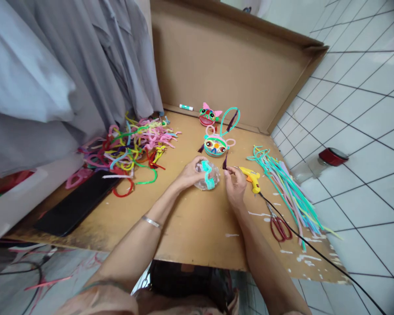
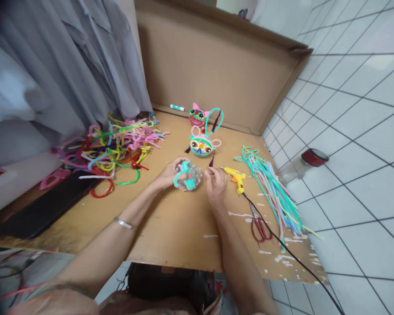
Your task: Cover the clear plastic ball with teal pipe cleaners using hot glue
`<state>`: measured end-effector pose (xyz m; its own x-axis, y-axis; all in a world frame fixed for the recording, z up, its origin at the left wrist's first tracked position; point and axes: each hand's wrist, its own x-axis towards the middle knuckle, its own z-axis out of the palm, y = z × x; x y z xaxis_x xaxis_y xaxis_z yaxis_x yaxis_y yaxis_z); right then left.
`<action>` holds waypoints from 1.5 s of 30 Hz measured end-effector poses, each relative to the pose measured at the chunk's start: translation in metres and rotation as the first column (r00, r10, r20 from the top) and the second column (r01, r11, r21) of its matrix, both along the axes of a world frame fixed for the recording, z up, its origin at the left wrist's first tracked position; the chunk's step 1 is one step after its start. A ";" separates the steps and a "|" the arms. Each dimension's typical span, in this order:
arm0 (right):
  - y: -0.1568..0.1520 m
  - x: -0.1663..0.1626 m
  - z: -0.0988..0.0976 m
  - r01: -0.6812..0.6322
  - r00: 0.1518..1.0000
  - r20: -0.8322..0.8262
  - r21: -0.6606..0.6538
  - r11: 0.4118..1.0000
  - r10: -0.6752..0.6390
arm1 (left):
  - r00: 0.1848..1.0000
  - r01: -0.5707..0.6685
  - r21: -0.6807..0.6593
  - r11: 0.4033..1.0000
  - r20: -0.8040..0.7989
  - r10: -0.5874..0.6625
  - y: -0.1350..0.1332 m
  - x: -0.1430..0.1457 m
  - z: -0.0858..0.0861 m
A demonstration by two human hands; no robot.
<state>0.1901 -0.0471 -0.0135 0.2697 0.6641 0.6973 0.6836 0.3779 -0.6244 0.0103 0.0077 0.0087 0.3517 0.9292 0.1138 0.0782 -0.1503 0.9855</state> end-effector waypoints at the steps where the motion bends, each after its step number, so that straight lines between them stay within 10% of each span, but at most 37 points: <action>1: 0.000 0.001 0.001 -0.027 0.999 0.022 0.006 1.000 0.026 | 1.000 0.009 0.014 1.000 -0.012 -0.009 -0.001 0.000 0.001; 15: -0.006 -0.009 0.025 -0.130 0.931 0.348 0.049 0.990 0.105 | 0.960 0.118 0.384 0.916 -0.279 -0.006 -0.018 0.009 0.003; 37: 0.021 -0.017 0.023 -0.196 0.979 0.040 -0.084 0.977 0.200 | 0.979 0.101 0.216 0.971 -0.197 -0.058 -0.011 0.005 0.001; 41: 0.020 -0.007 0.017 -0.038 0.983 0.172 -0.126 0.991 0.060 | 0.992 0.060 0.117 0.991 -0.120 -0.046 -0.009 0.005 0.002; 45: 0.010 0.027 0.005 0.396 0.895 0.276 -0.130 0.909 -0.351 | 0.996 -0.036 0.065 0.997 -0.075 0.041 -0.005 0.006 -0.001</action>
<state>0.2171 -0.0367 -0.0087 0.3617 0.6660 0.6523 0.8895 -0.0371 -0.4554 0.0167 0.0026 0.0073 0.3259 0.9338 0.1478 0.1594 -0.2084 0.9650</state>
